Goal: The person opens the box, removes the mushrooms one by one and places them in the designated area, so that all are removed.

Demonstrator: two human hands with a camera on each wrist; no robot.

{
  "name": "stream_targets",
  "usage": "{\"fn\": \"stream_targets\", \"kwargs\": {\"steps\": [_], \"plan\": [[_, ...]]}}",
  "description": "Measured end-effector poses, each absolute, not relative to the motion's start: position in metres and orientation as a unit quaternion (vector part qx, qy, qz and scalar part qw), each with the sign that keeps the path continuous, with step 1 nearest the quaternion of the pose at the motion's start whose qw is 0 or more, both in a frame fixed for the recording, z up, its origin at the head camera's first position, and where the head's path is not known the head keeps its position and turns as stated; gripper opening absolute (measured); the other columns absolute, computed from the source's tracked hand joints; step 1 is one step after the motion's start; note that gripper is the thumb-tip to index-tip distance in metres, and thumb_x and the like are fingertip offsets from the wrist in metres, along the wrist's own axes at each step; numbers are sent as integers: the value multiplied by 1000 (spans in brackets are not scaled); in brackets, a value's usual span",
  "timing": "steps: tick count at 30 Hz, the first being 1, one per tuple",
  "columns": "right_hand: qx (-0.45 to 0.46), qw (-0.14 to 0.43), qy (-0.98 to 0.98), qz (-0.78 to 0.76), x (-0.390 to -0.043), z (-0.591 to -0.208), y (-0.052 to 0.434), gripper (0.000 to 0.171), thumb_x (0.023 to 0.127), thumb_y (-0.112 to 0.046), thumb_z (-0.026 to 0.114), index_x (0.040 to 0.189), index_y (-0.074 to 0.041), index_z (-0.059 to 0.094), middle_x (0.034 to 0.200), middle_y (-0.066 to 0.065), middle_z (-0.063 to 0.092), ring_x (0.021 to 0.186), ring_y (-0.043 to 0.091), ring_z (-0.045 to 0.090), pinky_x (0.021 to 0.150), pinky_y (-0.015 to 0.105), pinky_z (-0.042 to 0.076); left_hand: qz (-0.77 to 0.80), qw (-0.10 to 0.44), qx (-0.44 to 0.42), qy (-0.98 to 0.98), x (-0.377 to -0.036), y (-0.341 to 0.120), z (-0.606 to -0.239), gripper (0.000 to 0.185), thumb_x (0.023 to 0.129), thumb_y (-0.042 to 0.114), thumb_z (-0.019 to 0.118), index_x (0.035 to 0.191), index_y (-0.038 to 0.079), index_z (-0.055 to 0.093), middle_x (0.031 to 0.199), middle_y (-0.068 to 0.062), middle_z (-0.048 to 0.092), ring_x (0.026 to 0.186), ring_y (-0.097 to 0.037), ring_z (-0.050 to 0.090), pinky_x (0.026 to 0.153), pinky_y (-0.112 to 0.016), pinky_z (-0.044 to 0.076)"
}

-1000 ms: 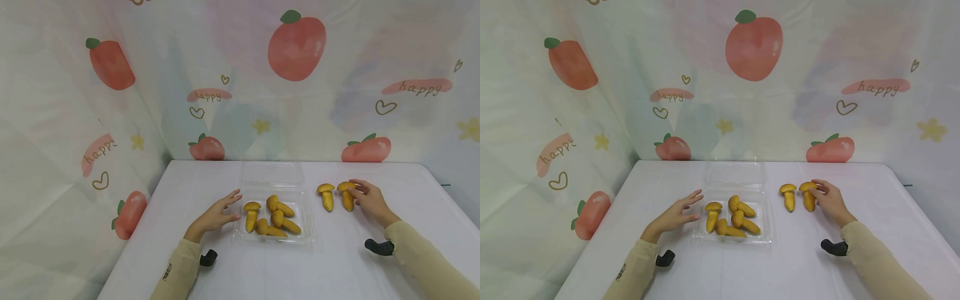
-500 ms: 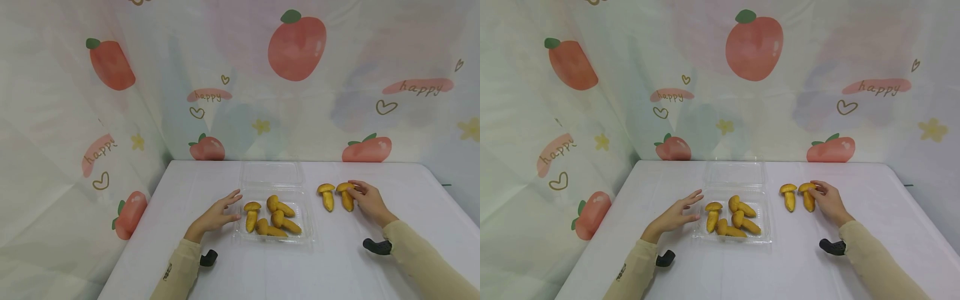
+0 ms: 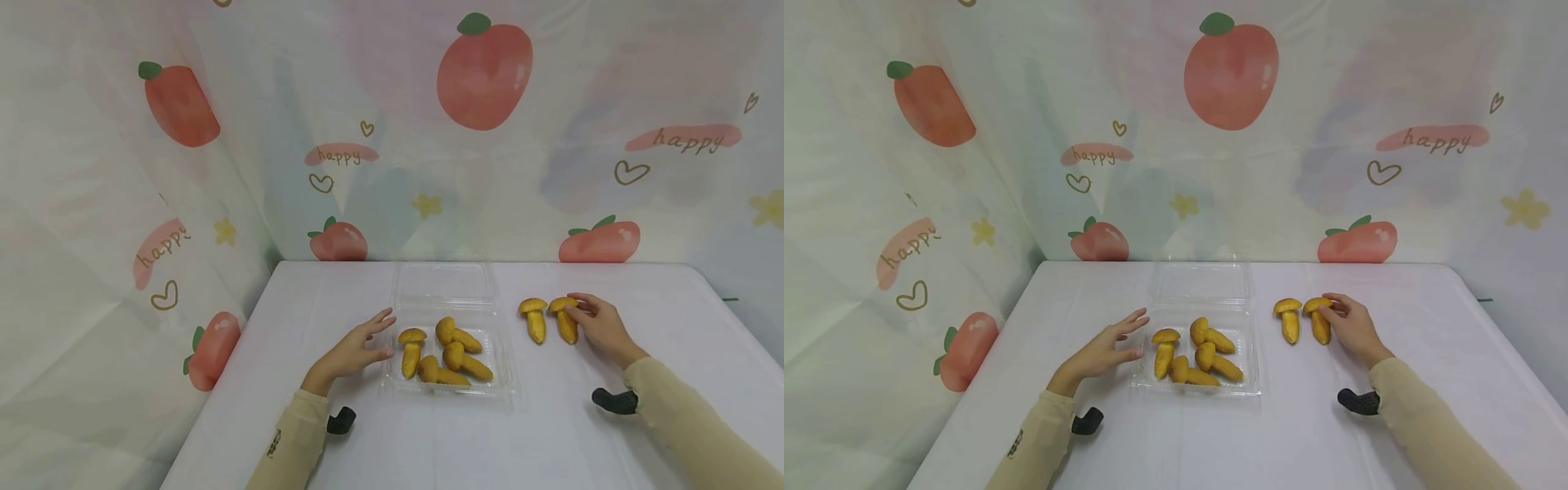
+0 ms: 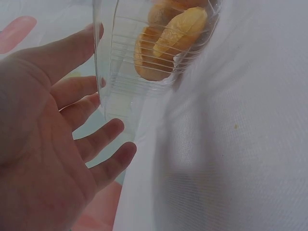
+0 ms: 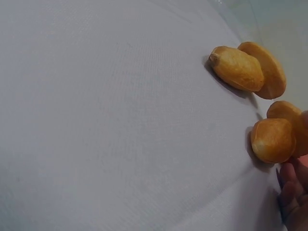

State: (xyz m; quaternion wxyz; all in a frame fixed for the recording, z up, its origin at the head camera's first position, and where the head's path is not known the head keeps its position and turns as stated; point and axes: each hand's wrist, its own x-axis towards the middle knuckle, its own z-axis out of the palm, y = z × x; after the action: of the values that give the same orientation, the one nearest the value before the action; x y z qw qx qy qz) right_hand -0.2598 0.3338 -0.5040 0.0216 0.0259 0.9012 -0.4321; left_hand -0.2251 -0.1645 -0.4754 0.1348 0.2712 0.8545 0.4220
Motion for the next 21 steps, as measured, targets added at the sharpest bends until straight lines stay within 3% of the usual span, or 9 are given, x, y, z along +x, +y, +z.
{"fn": "stream_targets", "kwargs": {"steps": [7, 9, 11, 14, 21], "plan": [[23, 18, 903, -428, -258, -503, 332, 63, 108, -41, 43, 149, 7, 38, 147, 37, 42, 132, 52, 45, 107, 58, 46, 420, 133, 272, 855, -224, -164, -474, 67, 98, 18, 68, 155, 0, 37, 169, -16, 20, 156, -39, 21, 117, -64, 34], [15, 14, 906, -423, -258, -502, 333, 63, 108, -40, 44, 148, 8, 39, 146, 37, 44, 131, 52, 46, 102, 47, 53, 421, 135, 268, 856, -224, -163, -474, 68, 97, 17, 68, 155, 1, 37, 170, -15, 20, 157, -37, 20, 118, -63, 33], [6, 11, 907, -420, -257, -501, 333, 62, 108, -39, 45, 148, 8, 40, 145, 37, 45, 130, 53, 47, 90, 27, 58, 419, 133, 266, 858, -224, -163, -474, 68, 97, 18, 68, 155, 1, 37, 170, -14, 20, 157, -36, 20, 119, -63, 33], [-1, 15, 906, -422, -257, -501, 334, 63, 108, -40, 46, 147, 8, 40, 145, 37, 45, 130, 53, 47, 76, 5, 48, 419, 134, 262, 859, -224, -163, -473, 68, 97, 17, 69, 155, 2, 37, 170, -13, 20, 157, -34, 19, 119, -62, 33], [-5, 23, 907, -421, -257, -500, 336, 63, 108, -41, 45, 149, 7, 39, 145, 36, 44, 129, 52, 47, 75, 6, 48, 418, 132, 262, 860, -225, -163, -474, 67, 97, 17, 69, 155, 2, 38, 170, -14, 21, 157, -35, 19, 119, -63, 33]]}}
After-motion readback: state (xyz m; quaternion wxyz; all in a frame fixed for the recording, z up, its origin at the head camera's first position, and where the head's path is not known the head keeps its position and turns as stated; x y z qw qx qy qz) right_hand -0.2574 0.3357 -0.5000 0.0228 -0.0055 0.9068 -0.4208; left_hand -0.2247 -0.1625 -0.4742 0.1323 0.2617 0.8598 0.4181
